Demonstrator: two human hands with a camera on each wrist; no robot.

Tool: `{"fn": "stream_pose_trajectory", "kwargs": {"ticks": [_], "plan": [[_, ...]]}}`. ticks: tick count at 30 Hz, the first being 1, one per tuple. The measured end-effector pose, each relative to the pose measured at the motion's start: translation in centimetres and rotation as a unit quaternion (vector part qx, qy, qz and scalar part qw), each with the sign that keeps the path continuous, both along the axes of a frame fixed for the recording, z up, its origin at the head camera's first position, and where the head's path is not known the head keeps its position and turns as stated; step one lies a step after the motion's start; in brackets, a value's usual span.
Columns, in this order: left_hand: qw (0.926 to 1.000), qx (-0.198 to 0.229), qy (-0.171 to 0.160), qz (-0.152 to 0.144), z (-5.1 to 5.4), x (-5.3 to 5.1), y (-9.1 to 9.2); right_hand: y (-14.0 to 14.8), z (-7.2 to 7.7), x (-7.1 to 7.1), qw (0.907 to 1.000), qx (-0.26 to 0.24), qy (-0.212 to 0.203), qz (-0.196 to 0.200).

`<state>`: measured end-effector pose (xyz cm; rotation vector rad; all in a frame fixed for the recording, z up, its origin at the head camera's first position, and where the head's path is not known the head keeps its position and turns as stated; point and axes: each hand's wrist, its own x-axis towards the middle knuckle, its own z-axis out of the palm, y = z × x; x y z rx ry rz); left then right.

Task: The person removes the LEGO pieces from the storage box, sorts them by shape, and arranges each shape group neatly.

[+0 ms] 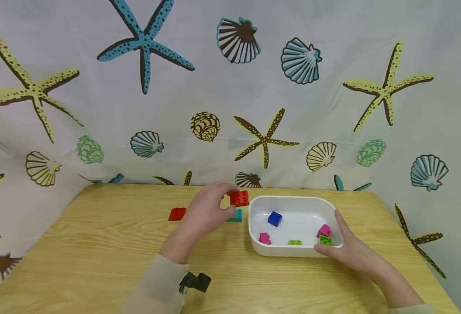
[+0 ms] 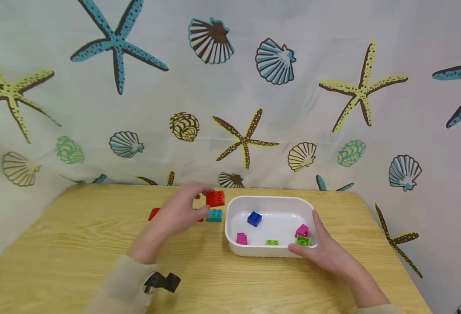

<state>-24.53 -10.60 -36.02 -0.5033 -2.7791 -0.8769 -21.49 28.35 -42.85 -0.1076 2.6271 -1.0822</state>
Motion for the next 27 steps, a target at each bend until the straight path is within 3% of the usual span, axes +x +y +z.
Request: {"fn": "stream_pose_trajectory", "kwargs": {"ticks": [11, 19, 27], "plan": [[0.9998, -0.015, 0.012, 0.008, -0.4, -0.1, -5.1, 0.2, 0.0, 0.1, 0.9998, -0.014, 0.009, 0.014], [0.9994, -0.015, -0.013, 0.030, -0.9, -0.3, -8.8, 0.0, 0.2, 0.0, 0.9999, -0.009, 0.004, 0.011], [0.9993, -0.010, -0.019, 0.029, -1.5, -1.1, -11.4, 0.1, 0.1, 0.3, 0.9997, -0.019, 0.006, 0.011]]}}
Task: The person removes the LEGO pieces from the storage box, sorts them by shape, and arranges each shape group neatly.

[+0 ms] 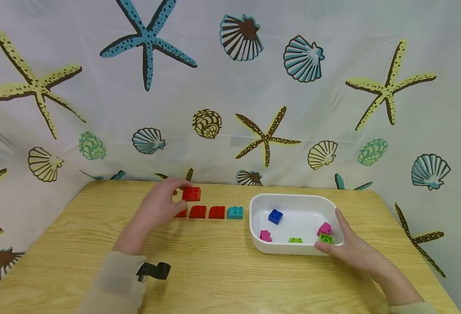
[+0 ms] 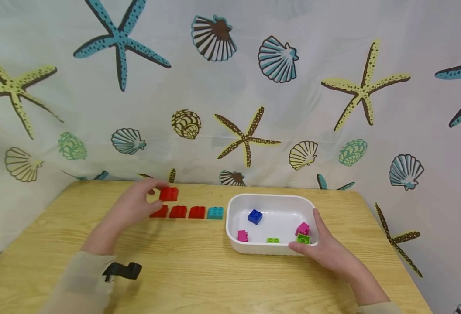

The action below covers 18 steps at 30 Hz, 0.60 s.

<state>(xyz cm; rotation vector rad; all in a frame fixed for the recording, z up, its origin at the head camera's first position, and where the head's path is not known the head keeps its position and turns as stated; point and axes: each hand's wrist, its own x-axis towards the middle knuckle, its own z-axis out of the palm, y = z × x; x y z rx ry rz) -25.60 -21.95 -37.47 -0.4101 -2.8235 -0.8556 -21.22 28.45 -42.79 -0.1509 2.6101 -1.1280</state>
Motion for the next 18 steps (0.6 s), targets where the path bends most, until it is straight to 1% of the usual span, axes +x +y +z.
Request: {"fn": "stream_pose_trajectory", "kwargs": {"ticks": [3, 7, 10, 14, 18], "plan": [[1.0000, 0.000, 0.001, 0.000, -0.4, -0.3, -1.0, -0.1, 0.1, -0.1, 1.0000, 0.004, 0.000, -0.002], [1.0000, -0.002, -0.005, 0.001, -1.2, -0.6, -2.5, -0.2, 0.1, -0.2, 1.0000, 0.007, -0.003, -0.003], [0.9999, -0.007, -0.013, 0.004, -1.7, -0.7, -3.9, -0.2, 0.1, -0.2, 1.0000, 0.007, -0.004, -0.005], [0.9999, -0.005, -0.015, 0.008, -2.5, -0.8, -5.9, -0.1, 0.1, -0.1, 1.0000, 0.005, 0.001, -0.004], [0.9997, -0.004, -0.021, 0.009, -3.2, -1.0, -7.3, -0.1, 0.2, -0.1, 0.9999, 0.009, 0.007, 0.000]]}}
